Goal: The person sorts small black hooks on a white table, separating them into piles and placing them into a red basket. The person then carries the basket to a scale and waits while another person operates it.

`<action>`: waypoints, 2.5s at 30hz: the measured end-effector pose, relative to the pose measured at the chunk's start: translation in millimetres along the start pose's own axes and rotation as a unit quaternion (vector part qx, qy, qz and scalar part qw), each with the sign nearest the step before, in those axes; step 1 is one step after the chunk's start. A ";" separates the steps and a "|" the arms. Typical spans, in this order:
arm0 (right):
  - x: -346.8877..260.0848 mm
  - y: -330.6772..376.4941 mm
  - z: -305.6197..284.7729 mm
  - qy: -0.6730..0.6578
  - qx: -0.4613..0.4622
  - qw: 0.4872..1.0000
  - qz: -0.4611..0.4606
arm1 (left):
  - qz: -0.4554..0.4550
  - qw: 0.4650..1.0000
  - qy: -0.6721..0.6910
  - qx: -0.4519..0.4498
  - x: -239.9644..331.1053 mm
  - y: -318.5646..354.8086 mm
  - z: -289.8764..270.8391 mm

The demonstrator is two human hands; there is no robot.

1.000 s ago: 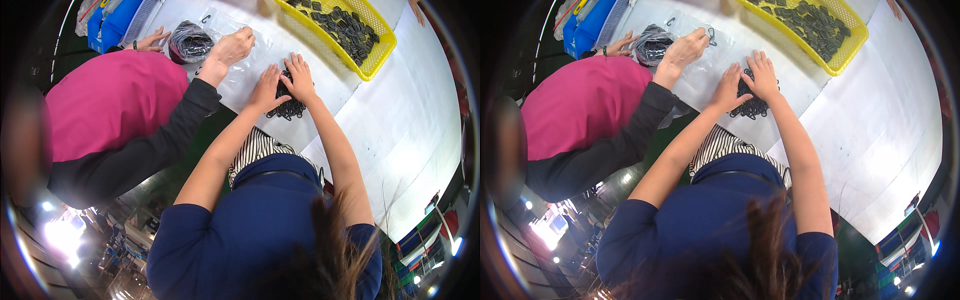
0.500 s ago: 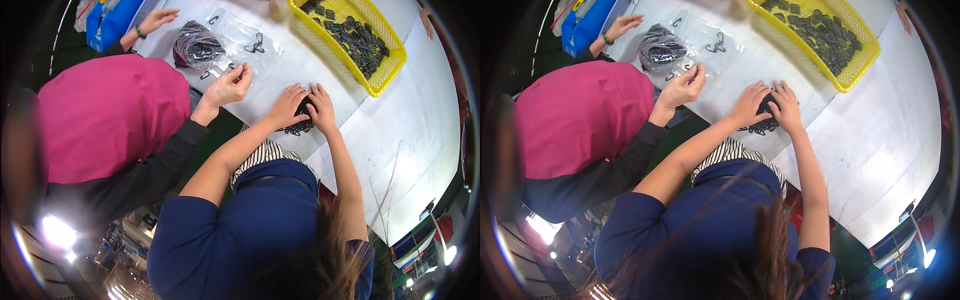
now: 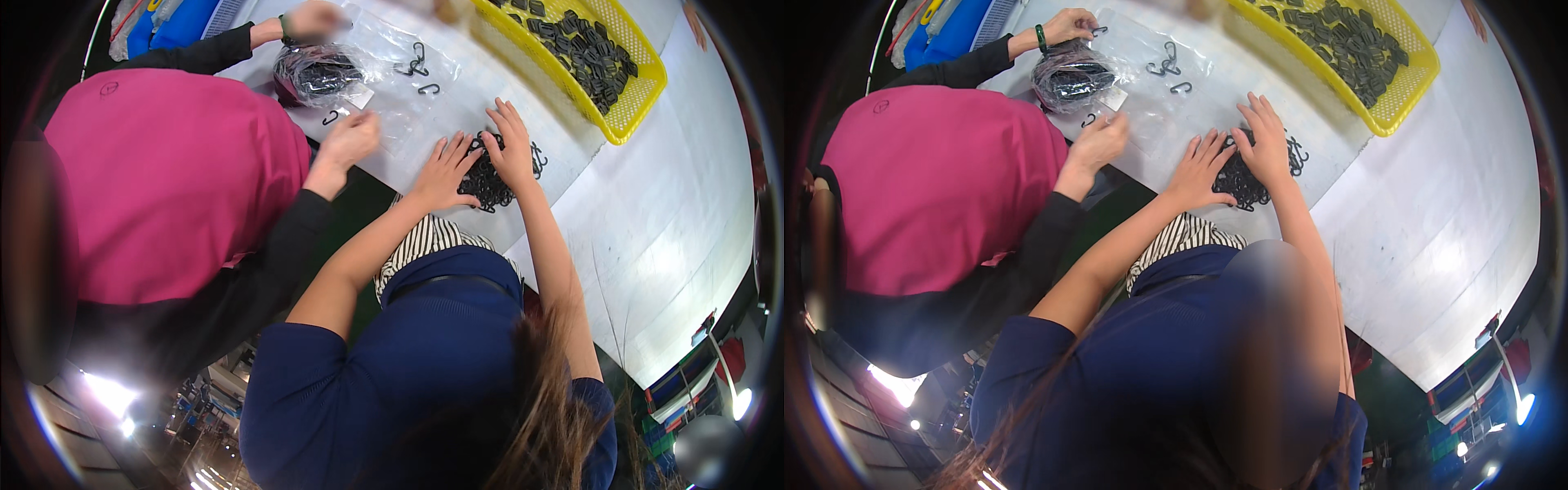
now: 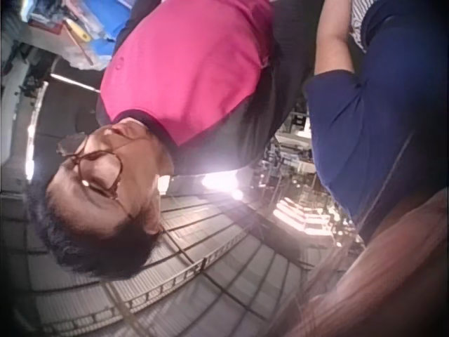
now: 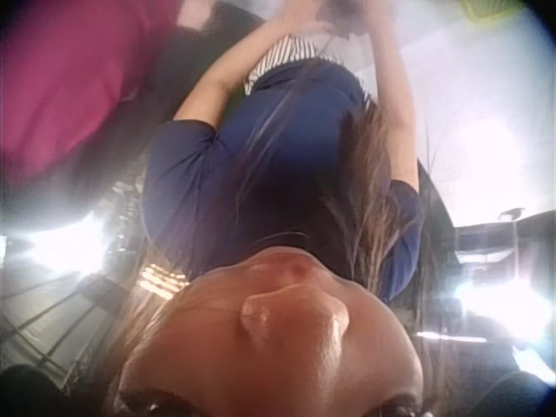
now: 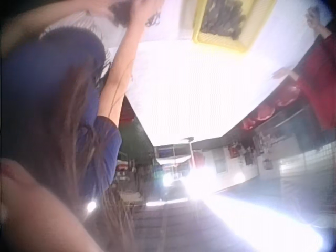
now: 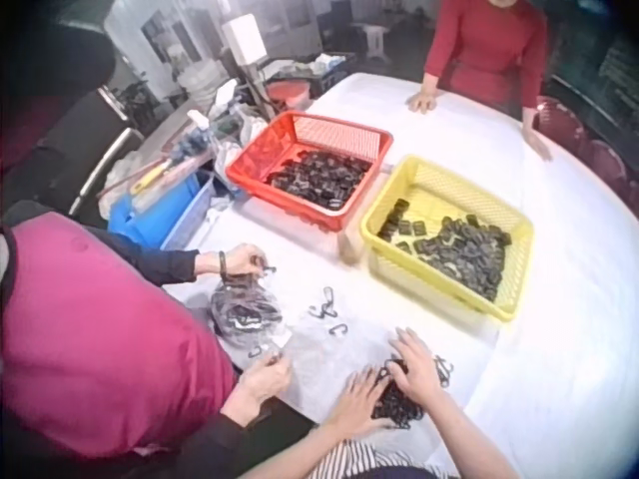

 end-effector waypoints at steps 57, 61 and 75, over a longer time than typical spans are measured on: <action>53.3 -143.1 56.0 -0.111 -0.198 0.970 0.092 | 0.034 0.987 0.118 0.105 -2.2 -8.4 -5.2; 77.8 -114.3 38.5 -0.244 -0.162 0.932 0.213 | 0.043 0.986 0.113 0.113 -0.7 -8.4 -6.7; 76.2 -87.9 19.5 -0.332 -0.036 0.927 0.170 | -0.066 0.919 0.129 0.367 -47.2 -48.6 -91.4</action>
Point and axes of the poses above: each hand's wrist, its own y-axis away from the middle knuckle, its own z-axis out of the palm, x = y × z, the point moved 8 cm from there along -y, towards the middle knuckle, and after that the axes turned 4 degrees about -x, right-handed, at the moved point
